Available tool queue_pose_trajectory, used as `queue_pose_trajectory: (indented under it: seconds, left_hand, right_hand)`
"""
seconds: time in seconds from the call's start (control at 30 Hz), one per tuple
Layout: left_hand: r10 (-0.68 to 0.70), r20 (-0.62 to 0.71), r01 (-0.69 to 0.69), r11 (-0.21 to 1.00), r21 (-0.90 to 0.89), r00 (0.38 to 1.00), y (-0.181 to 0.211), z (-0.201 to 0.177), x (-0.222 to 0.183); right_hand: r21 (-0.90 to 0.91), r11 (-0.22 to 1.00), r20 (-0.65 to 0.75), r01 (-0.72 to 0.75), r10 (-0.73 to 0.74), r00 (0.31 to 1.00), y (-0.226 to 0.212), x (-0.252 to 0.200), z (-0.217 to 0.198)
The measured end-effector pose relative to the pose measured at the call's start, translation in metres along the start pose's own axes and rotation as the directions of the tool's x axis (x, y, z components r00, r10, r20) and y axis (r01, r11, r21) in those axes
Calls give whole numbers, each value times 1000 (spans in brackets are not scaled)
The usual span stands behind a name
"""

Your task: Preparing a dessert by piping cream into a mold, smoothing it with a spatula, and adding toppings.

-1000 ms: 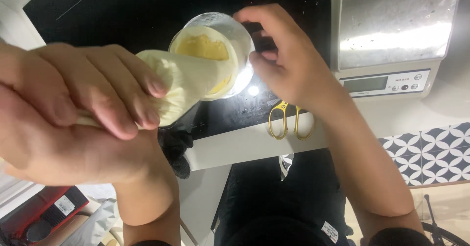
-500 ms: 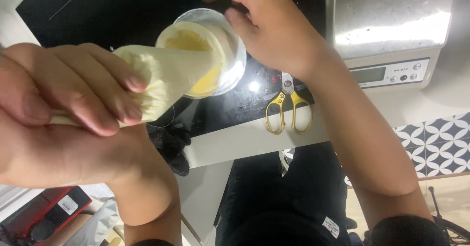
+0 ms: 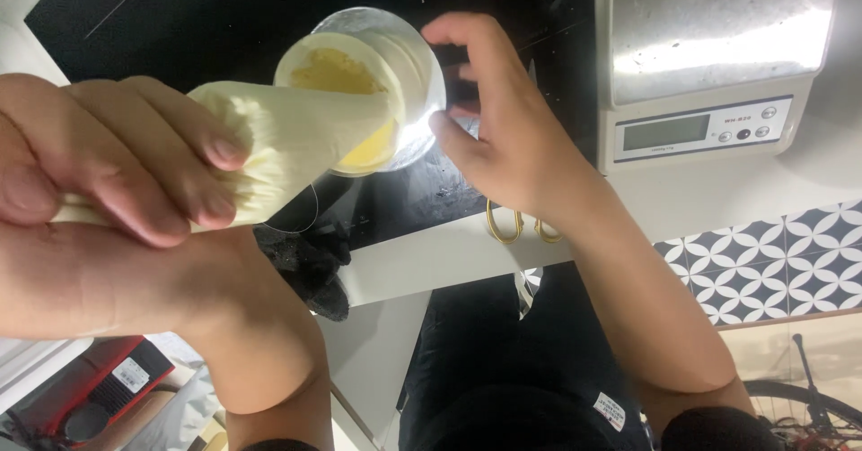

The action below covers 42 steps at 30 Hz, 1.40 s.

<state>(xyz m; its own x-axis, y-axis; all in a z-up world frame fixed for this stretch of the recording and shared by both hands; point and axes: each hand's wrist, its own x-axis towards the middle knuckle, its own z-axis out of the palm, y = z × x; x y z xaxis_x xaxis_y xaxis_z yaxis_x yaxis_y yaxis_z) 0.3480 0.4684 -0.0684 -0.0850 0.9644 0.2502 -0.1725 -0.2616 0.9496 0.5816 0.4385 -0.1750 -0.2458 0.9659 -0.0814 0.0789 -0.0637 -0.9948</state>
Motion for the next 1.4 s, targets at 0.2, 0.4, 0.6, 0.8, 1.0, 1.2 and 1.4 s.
queue_pose_trajectory:
  seconds: [0.2,0.4,0.6,0.8,1.0,1.2,1.4]
  left_hand:
    - [47,37,-49,998,42,998,-4,-8,1]
    - [85,74,-91,992,88,994,-9,-17,-1]
    - [100,104,-112,986,119,990,-10,-16,-1]
    - [62,120,-81,985,155,991,-7,-10,0]
    - [43,116,-64,980,189,992,-5,-11,-2]
    - [42,125,-67,976,209,991,-7,-12,-2]
    - [44,151,-76,974,213,988,-6,-13,-2]
  right_hand:
    - [-84,992,42,89,-86,995,-7,17,-10]
    - [-116,981,79,154,-145,986,-4,33,-15]
    - [-117,968,85,224,-215,973,6,45,-16]
    - [-215,953,27,213,-213,977,-2,32,-12]
    - [-137,983,31,124,-121,992,1,13,-2]
    - [-116,983,54,140,-134,989,-1,24,-4]
    - [-231,922,92,312,-298,950,6,47,-12]
